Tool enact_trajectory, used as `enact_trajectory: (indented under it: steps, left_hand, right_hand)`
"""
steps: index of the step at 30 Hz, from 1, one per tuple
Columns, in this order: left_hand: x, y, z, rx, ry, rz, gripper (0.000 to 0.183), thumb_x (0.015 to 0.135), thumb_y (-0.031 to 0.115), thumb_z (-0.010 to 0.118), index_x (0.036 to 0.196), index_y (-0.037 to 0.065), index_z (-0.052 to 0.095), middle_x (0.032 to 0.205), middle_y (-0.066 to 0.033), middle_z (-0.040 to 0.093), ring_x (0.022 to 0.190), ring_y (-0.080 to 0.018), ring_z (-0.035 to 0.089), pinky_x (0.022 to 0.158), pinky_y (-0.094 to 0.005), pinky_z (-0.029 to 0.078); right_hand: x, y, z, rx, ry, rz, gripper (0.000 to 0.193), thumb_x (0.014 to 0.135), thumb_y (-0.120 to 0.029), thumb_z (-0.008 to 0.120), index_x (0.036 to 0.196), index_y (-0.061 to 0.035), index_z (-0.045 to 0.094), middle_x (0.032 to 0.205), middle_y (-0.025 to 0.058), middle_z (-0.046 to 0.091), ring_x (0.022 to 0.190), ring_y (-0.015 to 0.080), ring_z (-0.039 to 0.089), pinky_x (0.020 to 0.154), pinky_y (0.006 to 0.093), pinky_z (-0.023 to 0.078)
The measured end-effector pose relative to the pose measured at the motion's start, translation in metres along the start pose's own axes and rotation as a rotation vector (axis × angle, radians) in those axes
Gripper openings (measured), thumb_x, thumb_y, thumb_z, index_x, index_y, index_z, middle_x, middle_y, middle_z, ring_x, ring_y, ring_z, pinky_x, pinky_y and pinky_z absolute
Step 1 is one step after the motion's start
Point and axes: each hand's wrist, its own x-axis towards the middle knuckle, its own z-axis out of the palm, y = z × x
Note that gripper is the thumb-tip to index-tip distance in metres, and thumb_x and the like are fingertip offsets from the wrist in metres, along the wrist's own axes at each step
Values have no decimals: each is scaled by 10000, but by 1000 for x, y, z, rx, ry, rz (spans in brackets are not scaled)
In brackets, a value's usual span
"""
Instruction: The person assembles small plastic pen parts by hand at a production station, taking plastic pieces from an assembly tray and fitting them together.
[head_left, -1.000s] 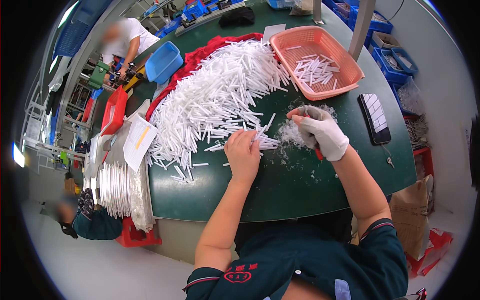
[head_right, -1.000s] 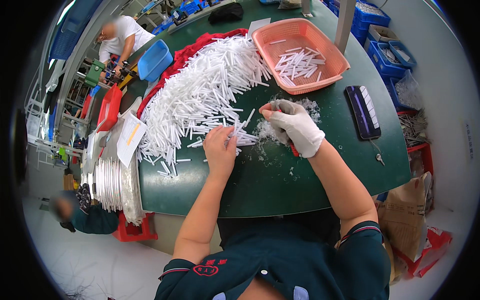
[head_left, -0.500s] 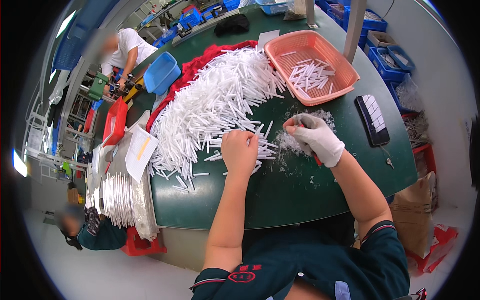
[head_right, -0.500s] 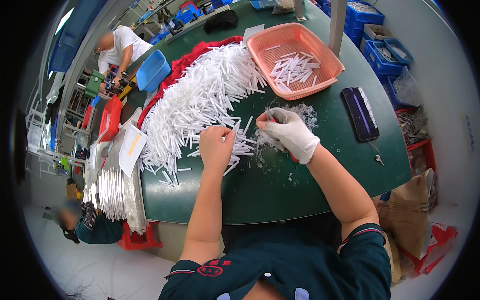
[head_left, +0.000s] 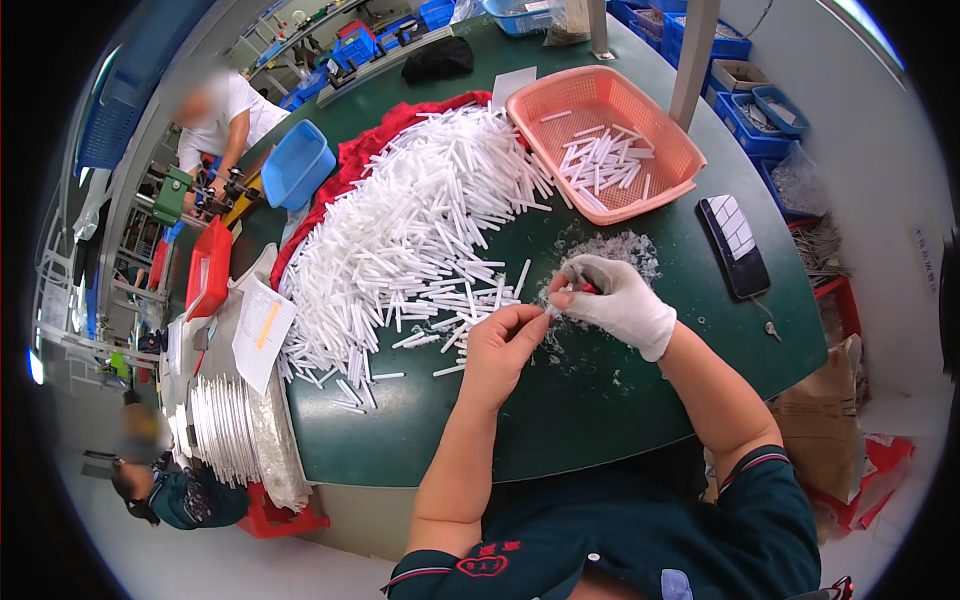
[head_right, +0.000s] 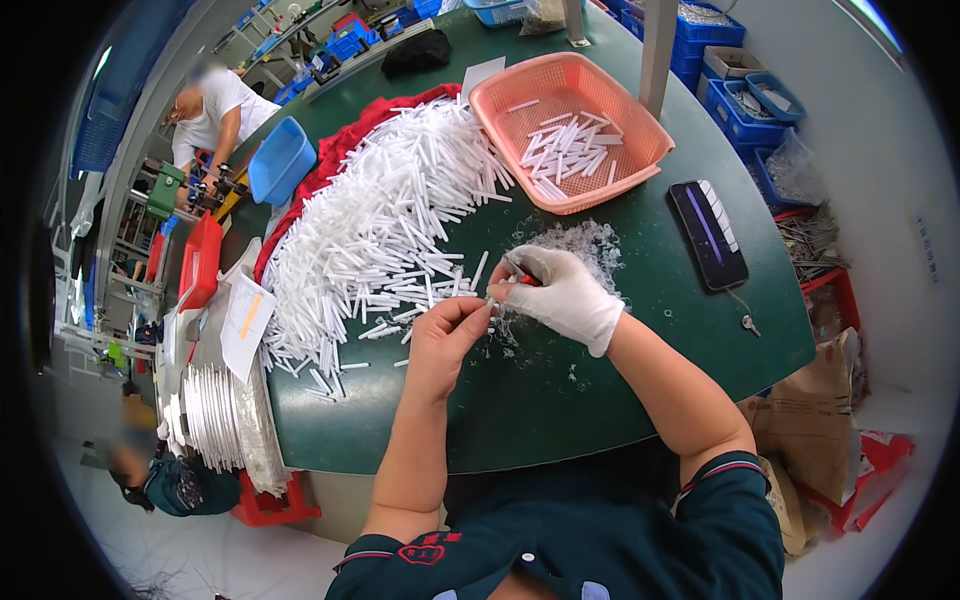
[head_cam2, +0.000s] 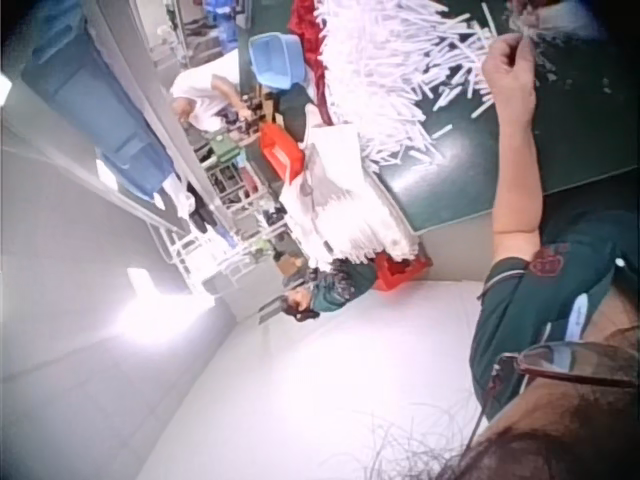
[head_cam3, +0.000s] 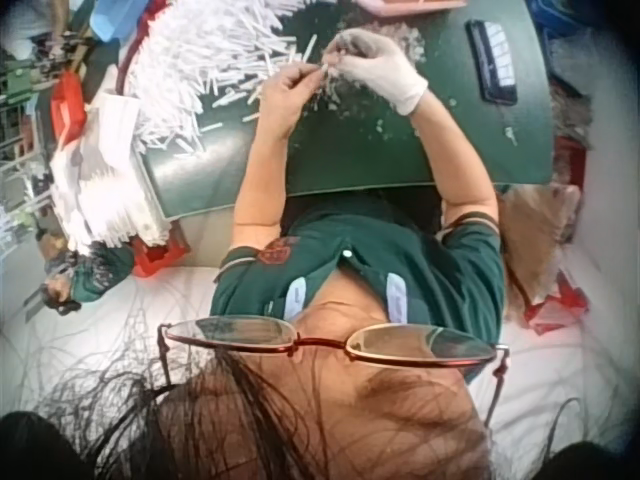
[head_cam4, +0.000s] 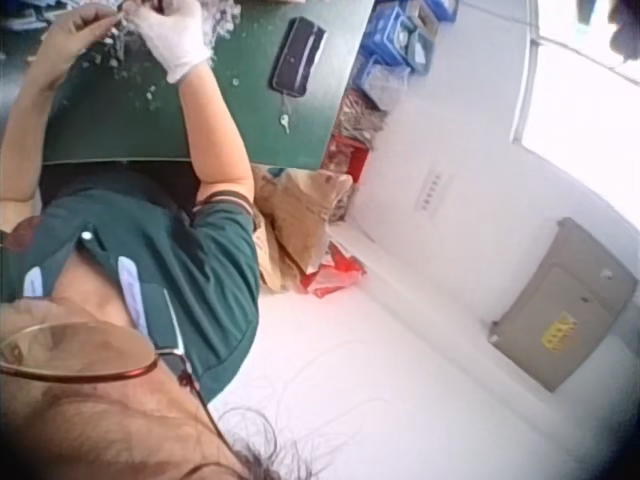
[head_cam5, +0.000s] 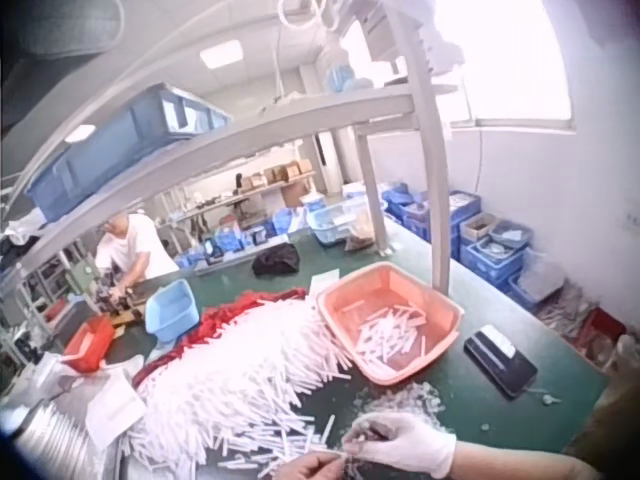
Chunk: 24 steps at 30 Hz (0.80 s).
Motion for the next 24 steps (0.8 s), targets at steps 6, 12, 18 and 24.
enact_trajectory:
  steps: [6, 12, 18, 24]
  left_hand:
    - [2, 0, -6, 0, 155, 174, 158, 854, 61, 650, 1008, 28, 652, 902, 9, 586, 803, -61, 523, 695, -197, 410]
    - [-1, -10, 14, 282, 184, 500, 299, 842, 29, 663, 1139, 56, 641, 1034, -5, 535, 864, -63, 484, 727, -191, 392]
    - [0, -11, 10, -220, 168, 307, 132, 945, 135, 562, 990, 17, 600, 893, -15, 619, 752, -66, 522, 718, -195, 415]
    - [-5, -4, 14, -86, -21, 181, 170, 948, 180, 545, 953, 15, 587, 800, -45, 628, 706, -82, 527, 668, -217, 426]
  right_hand:
    - [-1, -3, -5, 262, 217, 108, 159, 840, -148, 682, 895, -35, 585, 676, -19, 523, 544, 44, 427, 477, 206, 343]
    - [-4, 0, 11, 640, 137, 288, 158, 864, -187, 664, 902, -84, 551, 589, -45, 448, 409, 53, 335, 389, 213, 229]
    - [-5, 1, 18, 203, 32, 302, 180, 857, -196, 663, 921, -43, 594, 638, -22, 507, 496, 54, 438, 434, 209, 316]
    - [-5, -1, 15, 144, 163, 43, 165, 833, -119, 685, 930, -1, 622, 800, -1, 590, 696, 53, 516, 620, 204, 435]
